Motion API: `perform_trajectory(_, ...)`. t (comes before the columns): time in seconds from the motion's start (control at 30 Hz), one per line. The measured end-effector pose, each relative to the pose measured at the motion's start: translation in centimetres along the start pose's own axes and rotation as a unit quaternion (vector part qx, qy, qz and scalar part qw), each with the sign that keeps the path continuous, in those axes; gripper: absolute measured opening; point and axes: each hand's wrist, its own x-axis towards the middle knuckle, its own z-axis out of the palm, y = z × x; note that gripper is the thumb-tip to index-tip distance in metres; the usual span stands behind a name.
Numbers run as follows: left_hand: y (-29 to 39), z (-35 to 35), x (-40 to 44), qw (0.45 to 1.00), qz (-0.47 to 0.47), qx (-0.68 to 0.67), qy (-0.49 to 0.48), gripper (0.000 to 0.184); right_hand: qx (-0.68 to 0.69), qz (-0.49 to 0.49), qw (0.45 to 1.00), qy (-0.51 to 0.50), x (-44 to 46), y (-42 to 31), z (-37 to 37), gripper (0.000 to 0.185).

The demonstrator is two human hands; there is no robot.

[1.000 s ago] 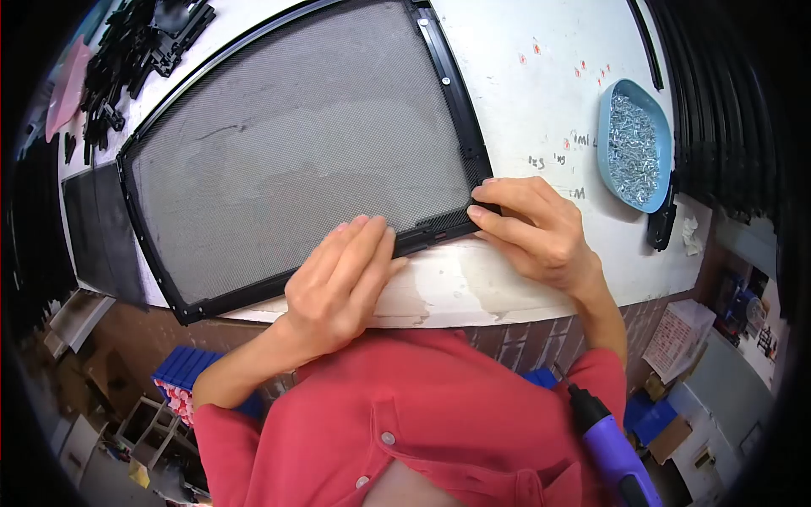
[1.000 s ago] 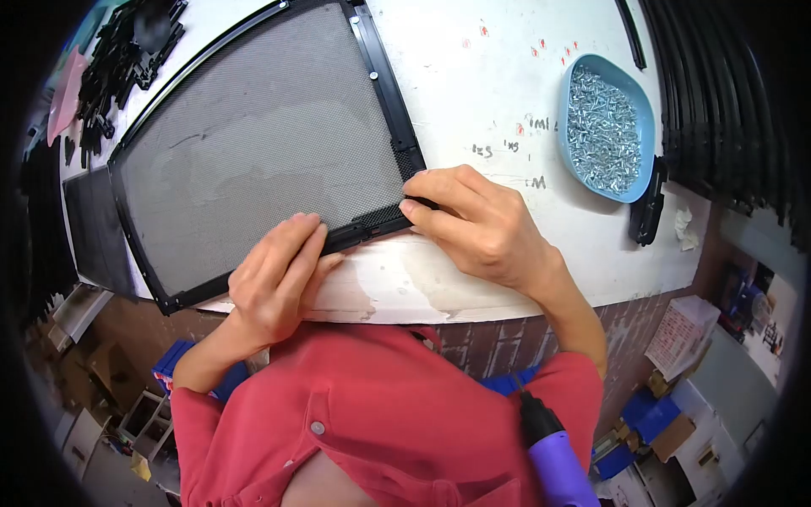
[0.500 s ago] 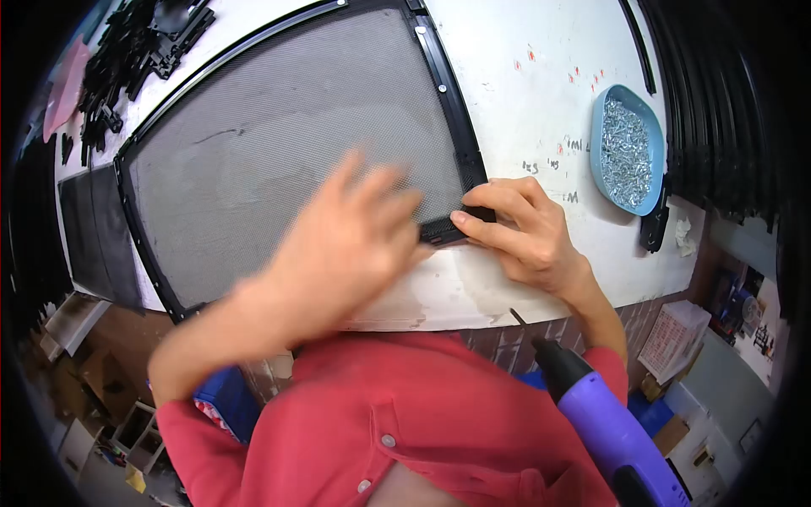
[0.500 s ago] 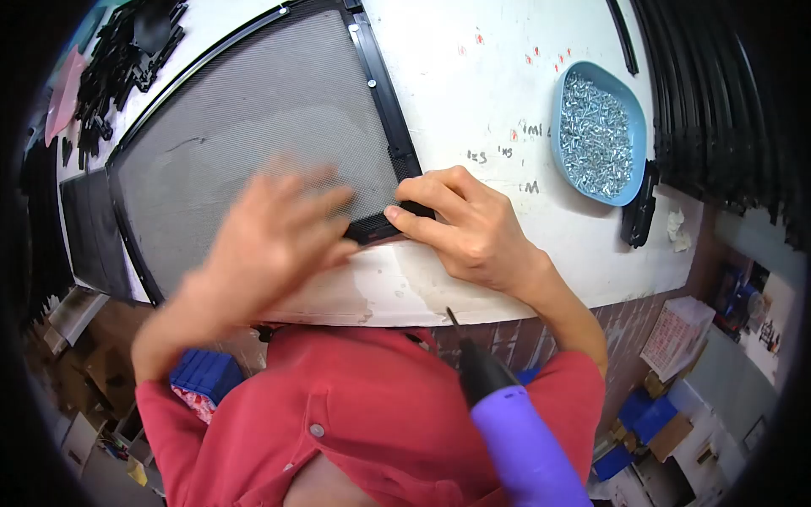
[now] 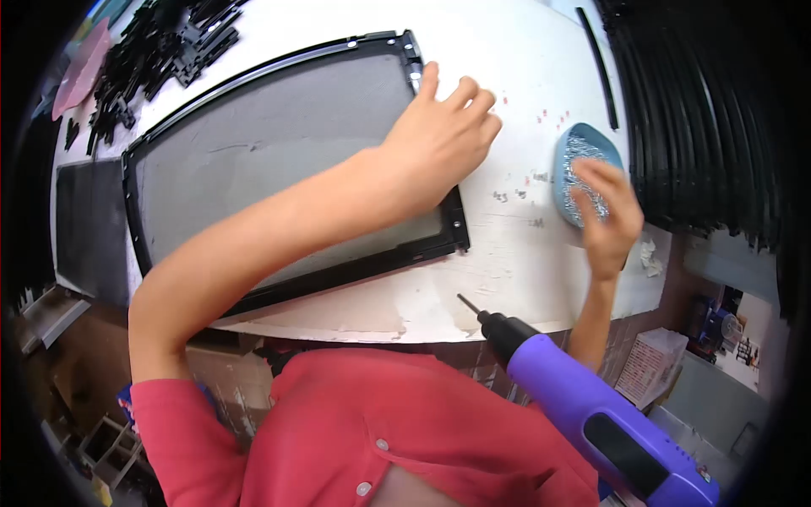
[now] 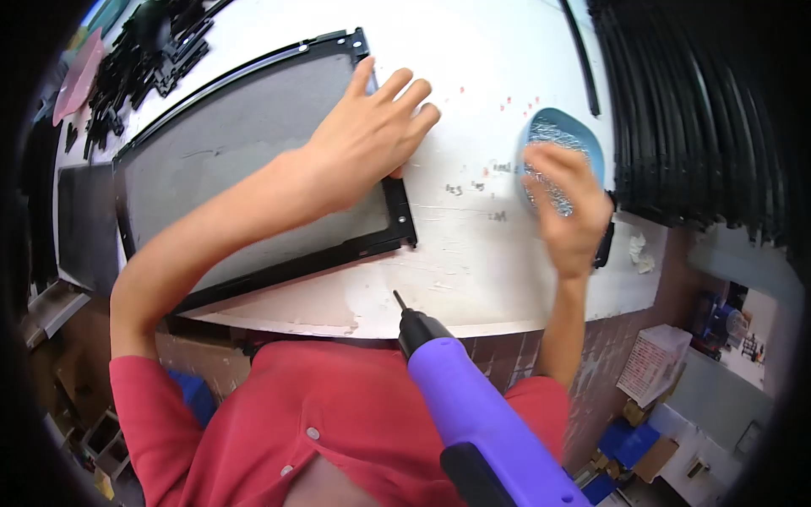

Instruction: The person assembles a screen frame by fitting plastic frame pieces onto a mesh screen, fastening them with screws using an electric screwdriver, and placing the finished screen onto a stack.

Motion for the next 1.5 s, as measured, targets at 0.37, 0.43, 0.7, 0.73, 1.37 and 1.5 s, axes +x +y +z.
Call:
perform_trajectory(0.37,5.5,-2.5,-9.7,0.903,-0.058,-0.41,0.112,0.028,-0.023,0.114,0.991,-0.067,-1.3,2.8,0.2,0.011)
perform_trajectory(0.43,5.9,-2.5,-10.2,0.862,-0.064,-0.482,0.144,0.023,-0.027,0.099,0.991,-0.086,-1.0,3.6,0.1,0.016)
perform_trajectory(0.7,7.4,-1.5,-11.8,0.803,-0.102,-0.549,0.206,0.013,-0.036,0.097,0.989,-0.106,-0.1,3.2,0.0,0.01)
perform_trajectory(0.73,7.2,-1.6,-11.9,0.799,-0.098,-0.559,0.198,0.013,-0.033,0.095,0.991,-0.09,-0.2,3.3,0.4,0.009)
perform_trajectory(1.37,8.3,-0.6,-11.0,0.444,-0.229,-0.863,0.082,0.031,0.183,-0.034,0.982,-0.012,0.4,-3.8,-0.2,0.015)
perform_trajectory(1.5,10.7,-2.3,-10.3,0.407,-0.229,-0.867,0.176,0.02,0.287,-0.078,0.95,-0.091,-1.7,-8.8,2.1,0.029)
